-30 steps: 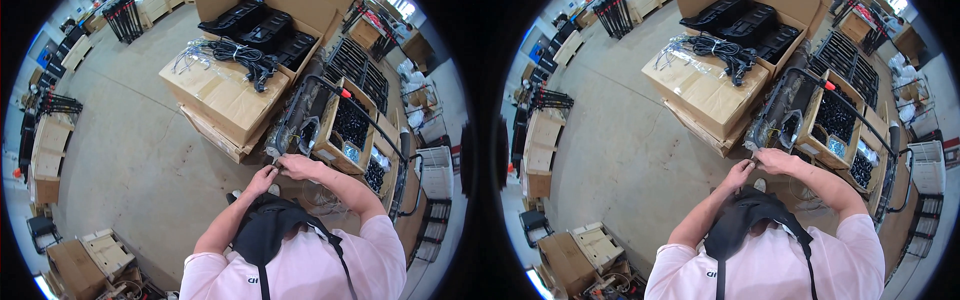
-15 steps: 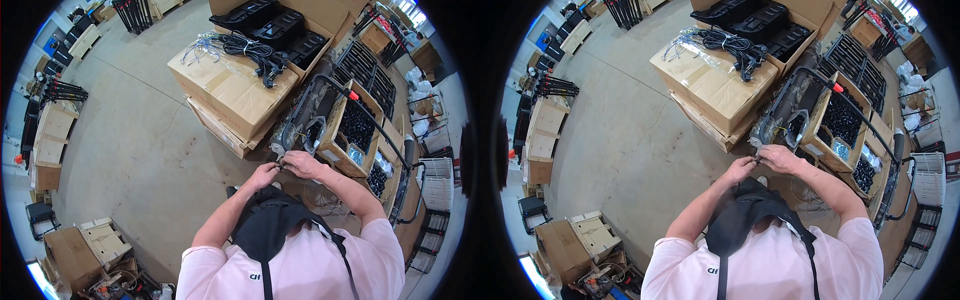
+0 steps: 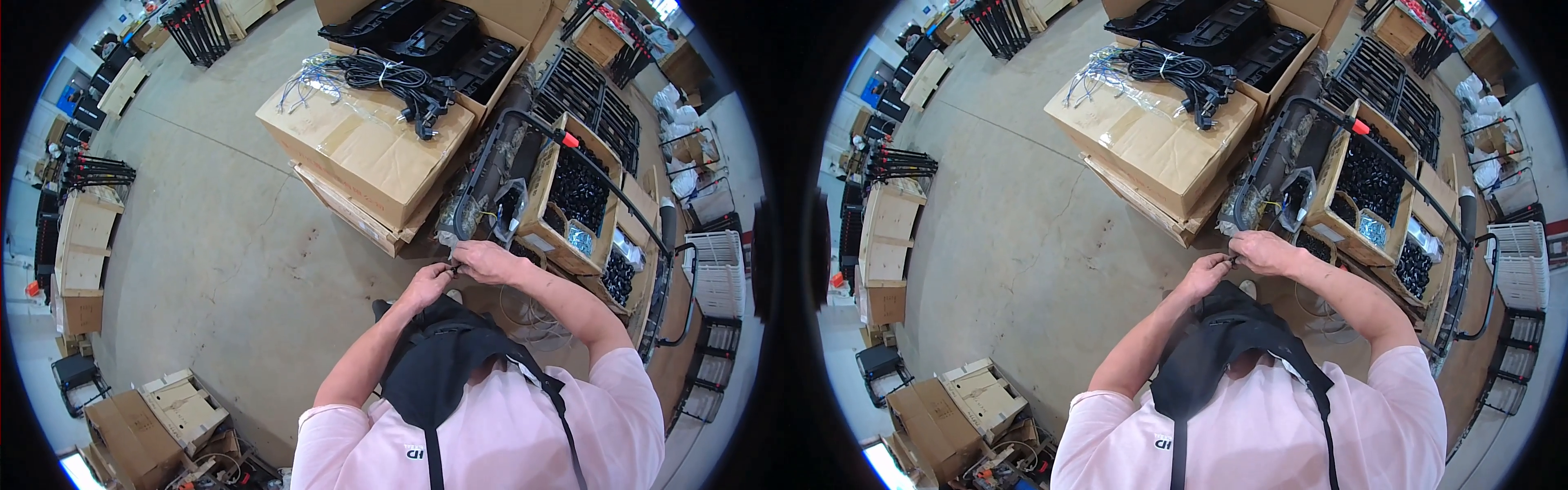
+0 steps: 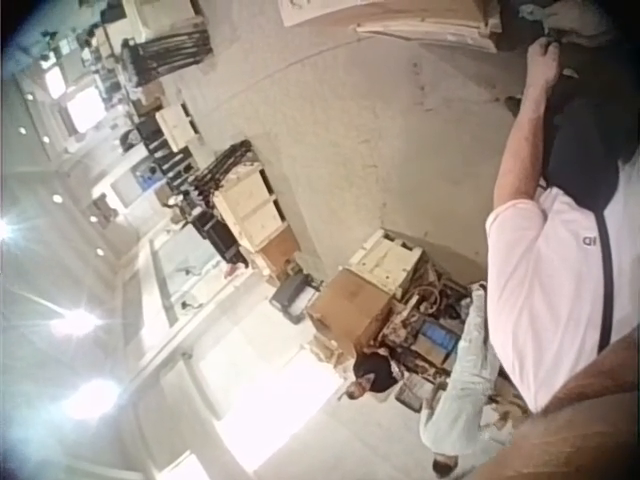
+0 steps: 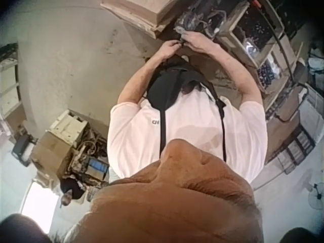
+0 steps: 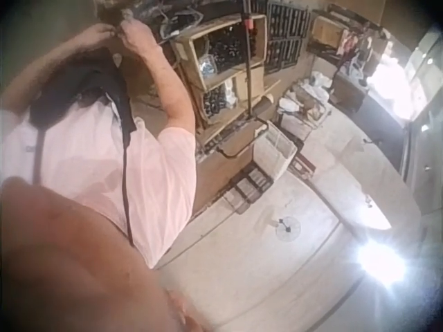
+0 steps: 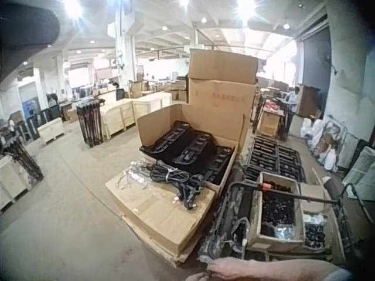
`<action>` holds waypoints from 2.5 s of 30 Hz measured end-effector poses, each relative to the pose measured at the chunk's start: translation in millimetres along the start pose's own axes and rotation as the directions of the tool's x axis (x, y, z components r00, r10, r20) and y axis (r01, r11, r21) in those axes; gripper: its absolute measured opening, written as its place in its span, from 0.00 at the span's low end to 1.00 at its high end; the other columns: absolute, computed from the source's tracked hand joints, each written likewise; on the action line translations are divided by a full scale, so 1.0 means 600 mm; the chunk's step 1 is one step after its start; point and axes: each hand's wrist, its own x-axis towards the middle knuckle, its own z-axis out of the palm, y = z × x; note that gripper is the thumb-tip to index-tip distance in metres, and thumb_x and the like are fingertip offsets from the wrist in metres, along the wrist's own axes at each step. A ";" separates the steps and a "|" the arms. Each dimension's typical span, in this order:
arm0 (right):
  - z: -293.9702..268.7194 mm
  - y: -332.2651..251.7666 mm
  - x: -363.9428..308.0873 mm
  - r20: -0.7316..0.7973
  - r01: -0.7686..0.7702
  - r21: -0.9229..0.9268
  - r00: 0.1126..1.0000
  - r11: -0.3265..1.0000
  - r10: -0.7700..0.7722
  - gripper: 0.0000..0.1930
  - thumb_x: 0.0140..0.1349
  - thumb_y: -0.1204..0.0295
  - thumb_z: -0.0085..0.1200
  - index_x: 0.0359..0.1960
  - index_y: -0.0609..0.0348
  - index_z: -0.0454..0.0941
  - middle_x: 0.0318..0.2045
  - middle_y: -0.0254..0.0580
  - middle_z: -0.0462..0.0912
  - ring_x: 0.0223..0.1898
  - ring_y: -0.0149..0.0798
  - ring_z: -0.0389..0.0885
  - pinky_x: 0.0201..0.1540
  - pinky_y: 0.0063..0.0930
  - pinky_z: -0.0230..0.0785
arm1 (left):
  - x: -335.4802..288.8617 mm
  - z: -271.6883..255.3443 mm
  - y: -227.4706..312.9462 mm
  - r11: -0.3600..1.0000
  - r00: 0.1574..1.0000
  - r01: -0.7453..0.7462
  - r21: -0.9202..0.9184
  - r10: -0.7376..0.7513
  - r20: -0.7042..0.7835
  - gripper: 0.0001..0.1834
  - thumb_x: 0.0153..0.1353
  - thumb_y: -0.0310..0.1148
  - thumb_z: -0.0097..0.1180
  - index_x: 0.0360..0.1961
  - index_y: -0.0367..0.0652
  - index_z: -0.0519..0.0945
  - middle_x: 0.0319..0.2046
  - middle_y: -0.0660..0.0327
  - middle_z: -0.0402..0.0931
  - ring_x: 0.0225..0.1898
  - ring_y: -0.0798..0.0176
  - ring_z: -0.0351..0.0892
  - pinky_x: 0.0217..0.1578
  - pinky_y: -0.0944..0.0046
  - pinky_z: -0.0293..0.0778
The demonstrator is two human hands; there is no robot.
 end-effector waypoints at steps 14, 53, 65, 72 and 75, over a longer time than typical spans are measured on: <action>0.123 -0.054 -0.062 -0.387 -0.218 0.211 0.876 0.953 0.286 0.14 0.66 0.69 0.61 0.50 0.62 0.77 0.42 0.52 0.82 0.47 0.58 0.84 0.49 0.47 0.78 | -0.003 -0.014 0.006 0.991 0.990 0.130 0.032 -0.128 -0.067 0.17 0.69 0.37 0.56 0.47 0.34 0.88 0.38 0.58 0.87 0.41 0.63 0.83 0.47 0.63 0.77; 0.214 -0.119 -0.126 0.086 -0.735 0.661 0.276 0.152 0.957 0.38 0.65 0.73 0.52 0.77 0.67 0.55 0.69 0.66 0.69 0.71 0.65 0.68 0.73 0.51 0.62 | 0.076 0.058 0.047 0.969 0.947 0.236 -0.071 -0.213 0.242 0.16 0.80 0.39 0.51 0.50 0.35 0.81 0.38 0.57 0.85 0.36 0.63 0.85 0.39 0.63 0.79; 0.175 -0.110 -0.143 0.035 -0.717 0.615 0.440 0.327 0.897 0.46 0.57 0.76 0.54 0.78 0.73 0.48 0.65 0.72 0.69 0.69 0.67 0.70 0.70 0.53 0.66 | 0.064 0.075 0.052 0.980 0.985 0.144 0.136 -0.155 0.072 0.16 0.81 0.40 0.51 0.47 0.37 0.83 0.38 0.63 0.85 0.34 0.71 0.79 0.35 0.67 0.74; 0.168 -0.127 -0.146 -0.009 -0.771 0.502 0.447 0.391 0.895 0.48 0.58 0.72 0.55 0.80 0.70 0.47 0.63 0.71 0.71 0.66 0.65 0.72 0.70 0.63 0.61 | 0.079 0.053 0.029 0.975 0.985 0.125 0.183 -0.145 0.097 0.18 0.82 0.39 0.47 0.50 0.34 0.81 0.37 0.61 0.84 0.35 0.70 0.80 0.39 0.68 0.77; 0.183 -0.130 -0.148 0.004 -0.797 0.478 0.422 0.369 0.907 0.49 0.60 0.70 0.55 0.81 0.68 0.44 0.63 0.70 0.71 0.65 0.65 0.72 0.69 0.70 0.59 | 0.077 0.069 0.034 0.986 0.982 0.084 0.147 -0.107 0.153 0.18 0.82 0.38 0.45 0.51 0.34 0.81 0.40 0.60 0.83 0.36 0.69 0.80 0.41 0.67 0.78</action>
